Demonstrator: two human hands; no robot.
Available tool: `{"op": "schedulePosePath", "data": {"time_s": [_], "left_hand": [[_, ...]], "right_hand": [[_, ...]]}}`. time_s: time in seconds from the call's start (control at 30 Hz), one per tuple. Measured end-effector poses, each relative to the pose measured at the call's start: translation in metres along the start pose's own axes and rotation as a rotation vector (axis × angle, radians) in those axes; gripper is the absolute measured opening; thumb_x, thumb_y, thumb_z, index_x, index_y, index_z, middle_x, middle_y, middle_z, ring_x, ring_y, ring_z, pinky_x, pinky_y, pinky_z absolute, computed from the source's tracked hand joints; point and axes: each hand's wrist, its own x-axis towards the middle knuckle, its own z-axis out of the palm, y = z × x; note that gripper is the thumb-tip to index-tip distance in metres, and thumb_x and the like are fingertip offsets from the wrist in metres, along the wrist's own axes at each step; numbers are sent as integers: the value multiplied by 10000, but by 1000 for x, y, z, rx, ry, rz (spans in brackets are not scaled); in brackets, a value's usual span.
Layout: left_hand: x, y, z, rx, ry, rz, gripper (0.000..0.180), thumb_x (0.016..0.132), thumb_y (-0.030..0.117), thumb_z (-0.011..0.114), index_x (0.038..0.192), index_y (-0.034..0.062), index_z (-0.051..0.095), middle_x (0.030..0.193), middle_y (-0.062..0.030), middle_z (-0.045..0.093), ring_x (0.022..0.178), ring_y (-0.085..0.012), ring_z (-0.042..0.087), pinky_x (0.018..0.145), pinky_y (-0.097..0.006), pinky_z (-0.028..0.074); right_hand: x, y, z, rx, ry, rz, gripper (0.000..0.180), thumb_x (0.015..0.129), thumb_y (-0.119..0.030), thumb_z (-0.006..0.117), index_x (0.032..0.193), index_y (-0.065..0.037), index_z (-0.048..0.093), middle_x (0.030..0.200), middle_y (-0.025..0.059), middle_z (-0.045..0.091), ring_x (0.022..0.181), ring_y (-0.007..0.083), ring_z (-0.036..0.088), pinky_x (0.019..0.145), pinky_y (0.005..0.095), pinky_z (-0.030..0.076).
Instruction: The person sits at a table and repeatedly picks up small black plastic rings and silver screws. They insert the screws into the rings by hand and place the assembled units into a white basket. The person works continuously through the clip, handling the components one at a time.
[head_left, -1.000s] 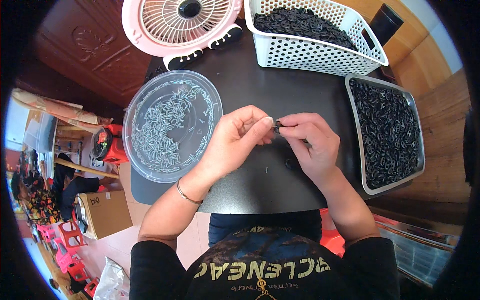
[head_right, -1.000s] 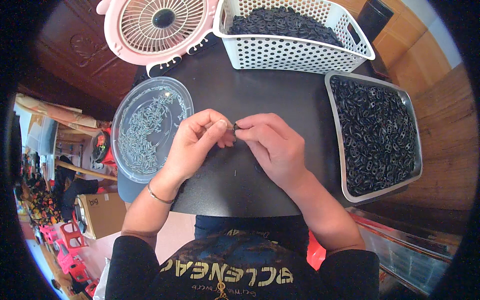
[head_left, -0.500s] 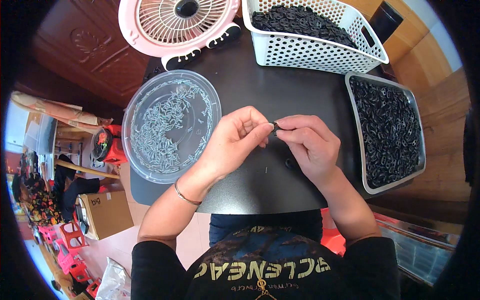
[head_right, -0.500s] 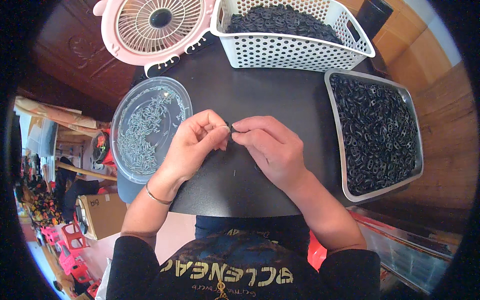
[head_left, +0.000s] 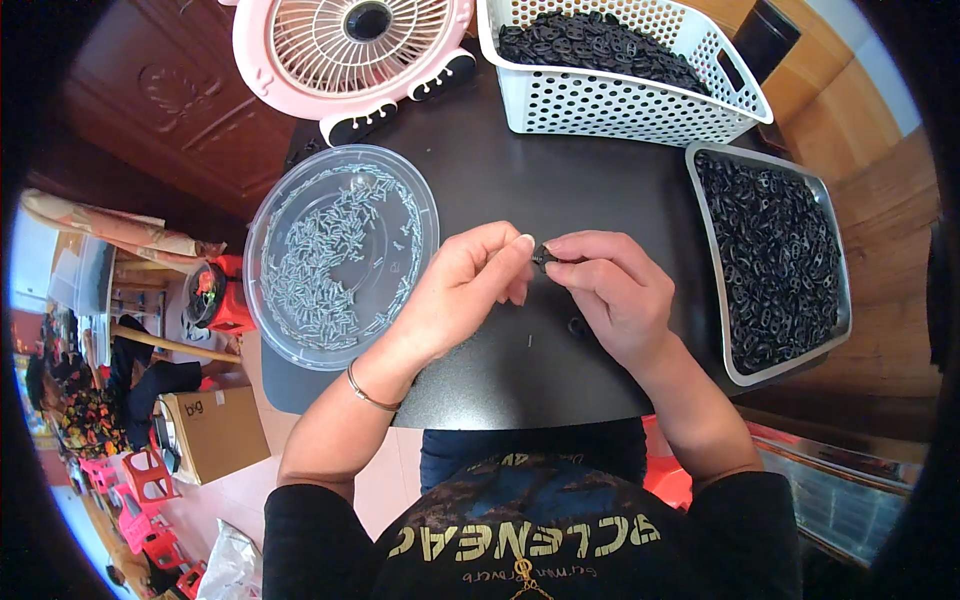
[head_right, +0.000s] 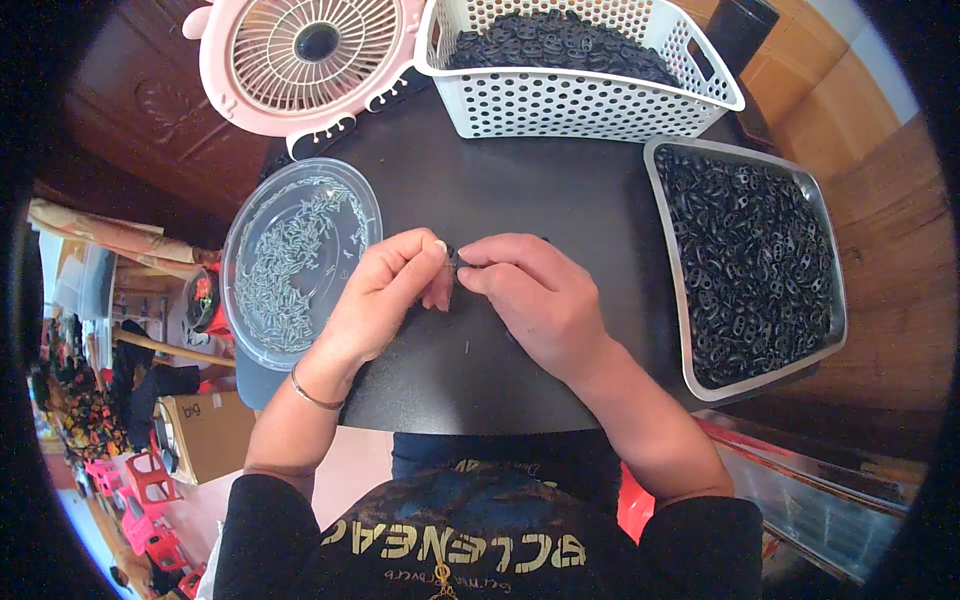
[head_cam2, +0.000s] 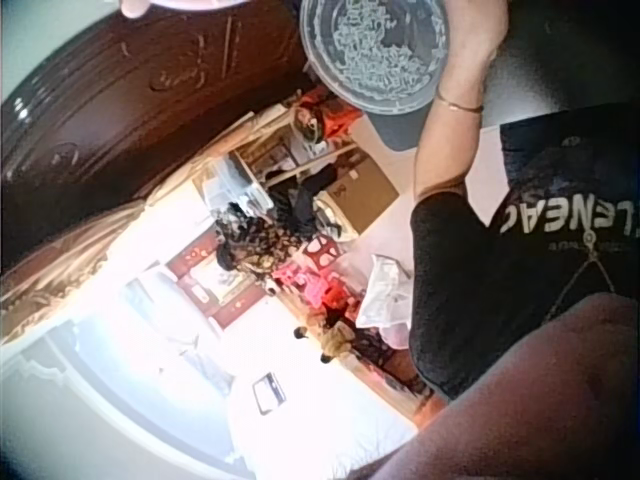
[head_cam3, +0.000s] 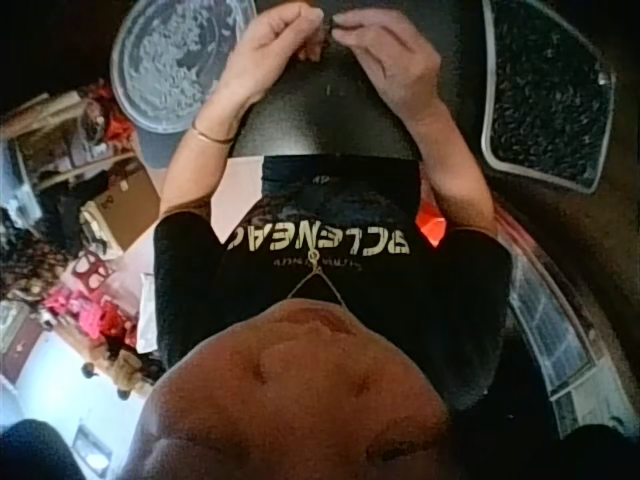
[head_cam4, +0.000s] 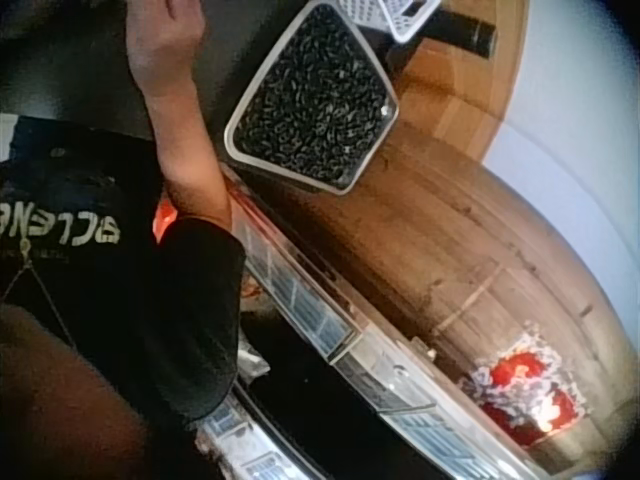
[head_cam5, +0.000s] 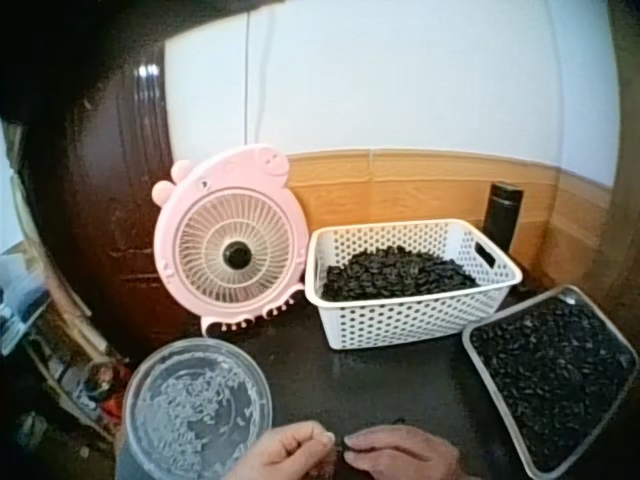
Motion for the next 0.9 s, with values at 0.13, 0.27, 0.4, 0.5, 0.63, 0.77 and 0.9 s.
{"op": "schedulePosePath", "data": {"time_s": [0.13,0.27,0.4,0.5,0.63,0.77,0.9], "left_hand": [[0,2,1,-28,-15,-25,241,924,210,445,763,38,498,683,12,510,618,-48,476,575,-197,402],[-1,1,3,-79,-20,-13,219,924,196,449,768,46,487,688,17,499,630,-48,471,589,-193,400],[-1,3,5,-72,-25,11,173,921,159,453,790,50,480,706,21,496,660,-46,468,613,-189,396],[-2,6,6,-46,-7,39,151,920,134,454,801,45,478,713,23,492,675,-42,462,622,-185,392],[-3,5,7,1,11,71,147,917,122,457,801,36,482,716,23,491,676,-39,451,614,-183,385],[-3,1,6,70,27,95,140,910,115,467,807,26,497,725,9,504,659,-43,453,594,-188,383],[3,-1,4,213,59,140,96,881,106,507,856,16,525,737,-44,527,616,-79,482,583,-206,399]], "right_hand": [[0,1,0,-1,-2,-10,93,684,7,643,757,-17,590,869,75,604,695,144,583,567,226,480],[0,-2,-2,16,-28,26,94,680,10,640,757,-23,596,867,73,604,693,141,585,559,225,479],[1,2,0,3,12,-40,100,672,20,632,756,-24,603,863,72,605,683,138,588,549,224,480],[0,1,0,-2,21,-18,106,668,29,628,757,-25,605,860,74,607,669,140,588,548,222,482],[2,-1,0,11,17,-2,134,657,50,629,764,-26,607,847,75,609,673,149,597,560,224,487],[2,0,-2,51,-3,65,157,674,67,626,799,-26,607,833,75,608,698,149,610,583,235,494],[1,-1,-2,322,57,479,142,738,63,609,851,-23,601,833,64,608,730,124,609,621,236,491]]}}
